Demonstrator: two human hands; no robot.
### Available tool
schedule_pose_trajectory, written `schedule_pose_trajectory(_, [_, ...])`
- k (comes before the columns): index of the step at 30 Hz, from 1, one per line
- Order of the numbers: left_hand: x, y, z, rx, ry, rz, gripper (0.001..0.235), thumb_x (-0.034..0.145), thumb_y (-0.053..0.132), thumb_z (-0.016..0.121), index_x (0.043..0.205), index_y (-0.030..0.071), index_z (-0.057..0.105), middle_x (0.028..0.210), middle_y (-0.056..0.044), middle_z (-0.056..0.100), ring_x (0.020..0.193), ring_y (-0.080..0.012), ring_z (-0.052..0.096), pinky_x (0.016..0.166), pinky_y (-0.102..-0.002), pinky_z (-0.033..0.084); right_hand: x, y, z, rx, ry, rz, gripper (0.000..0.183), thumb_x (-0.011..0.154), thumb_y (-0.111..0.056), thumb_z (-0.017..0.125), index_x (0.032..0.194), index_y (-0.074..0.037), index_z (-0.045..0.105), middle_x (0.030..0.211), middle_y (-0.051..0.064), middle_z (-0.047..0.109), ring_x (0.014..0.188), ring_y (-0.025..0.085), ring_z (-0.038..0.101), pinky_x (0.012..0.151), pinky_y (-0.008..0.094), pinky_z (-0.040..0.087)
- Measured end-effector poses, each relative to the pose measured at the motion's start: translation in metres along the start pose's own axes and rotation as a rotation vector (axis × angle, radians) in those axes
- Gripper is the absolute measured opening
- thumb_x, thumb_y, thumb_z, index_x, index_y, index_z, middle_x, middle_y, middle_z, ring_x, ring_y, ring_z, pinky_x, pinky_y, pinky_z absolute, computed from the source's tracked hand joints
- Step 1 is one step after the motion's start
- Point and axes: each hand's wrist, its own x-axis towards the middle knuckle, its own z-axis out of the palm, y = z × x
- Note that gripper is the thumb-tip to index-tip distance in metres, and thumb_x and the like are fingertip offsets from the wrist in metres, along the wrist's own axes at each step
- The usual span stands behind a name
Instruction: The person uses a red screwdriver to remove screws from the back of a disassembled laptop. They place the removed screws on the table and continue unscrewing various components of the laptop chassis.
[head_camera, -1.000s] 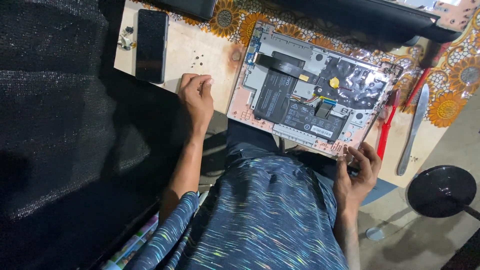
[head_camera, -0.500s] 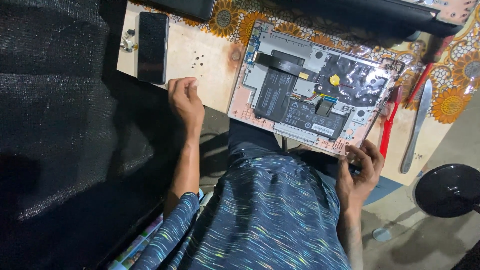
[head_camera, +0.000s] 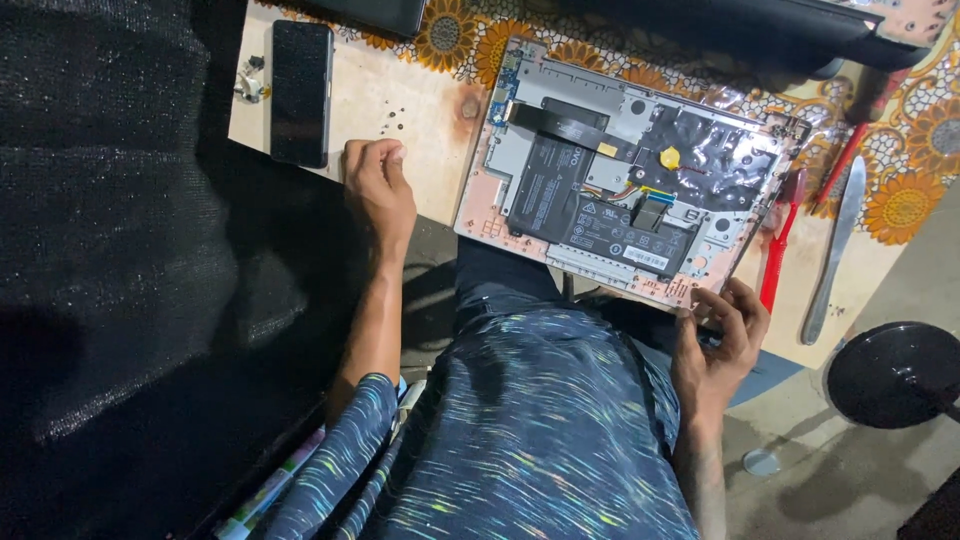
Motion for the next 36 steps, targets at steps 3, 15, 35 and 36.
schedule_pose_trajectory(3, [0.000,0.005,-0.003,0.087,-0.006,0.040,0.005,0.092,0.005,0.060,0.088,0.007,0.061,0.085,-0.004,0.051,0.078,-0.0302,0.057,0.066,-0.037,0.048,0.000,0.003,-0.001,-0.011,-0.015,-0.013,0.027,0.087,0.000,0.070,0.113,0.001,0.067,0.135,0.021,0.044,0.123,0.042,0.047,0.101,0.053,0.042])
schedule_pose_trajectory(15, [-0.002,-0.045,-0.010,0.139,0.147,-0.089,0.013,0.087,-0.004,0.063,0.095,0.005,0.068,0.087,-0.007,0.058,0.079,-0.0278,0.064,0.067,-0.029,0.055,0.000,0.005,-0.002,-0.008,-0.011,-0.029,0.026,0.088,0.000,0.070,0.113,0.001,0.067,0.134,0.020,0.044,0.122,0.039,0.047,0.101,0.050,0.043])
schedule_pose_trajectory(35, [-0.005,-0.055,-0.018,-0.008,0.177,-0.077,0.022,0.086,-0.008,0.060,0.102,-0.002,0.073,0.090,-0.015,0.066,0.082,-0.0328,0.070,0.063,-0.029,0.059,0.000,-0.002,0.000,0.015,-0.009,-0.045,0.025,0.091,-0.004,0.069,0.115,0.003,0.066,0.134,0.024,0.043,0.122,0.043,0.044,0.102,0.054,0.041])
schedule_pose_trajectory(36, [-0.005,-0.056,-0.019,-0.024,0.177,-0.107,0.021,0.086,-0.009,0.060,0.102,-0.002,0.073,0.089,-0.015,0.066,0.080,-0.0312,0.070,0.063,-0.028,0.059,0.000,-0.003,0.000,0.010,-0.009,-0.040,0.025,0.091,-0.003,0.069,0.115,0.003,0.066,0.134,0.024,0.043,0.122,0.044,0.044,0.102,0.054,0.041])
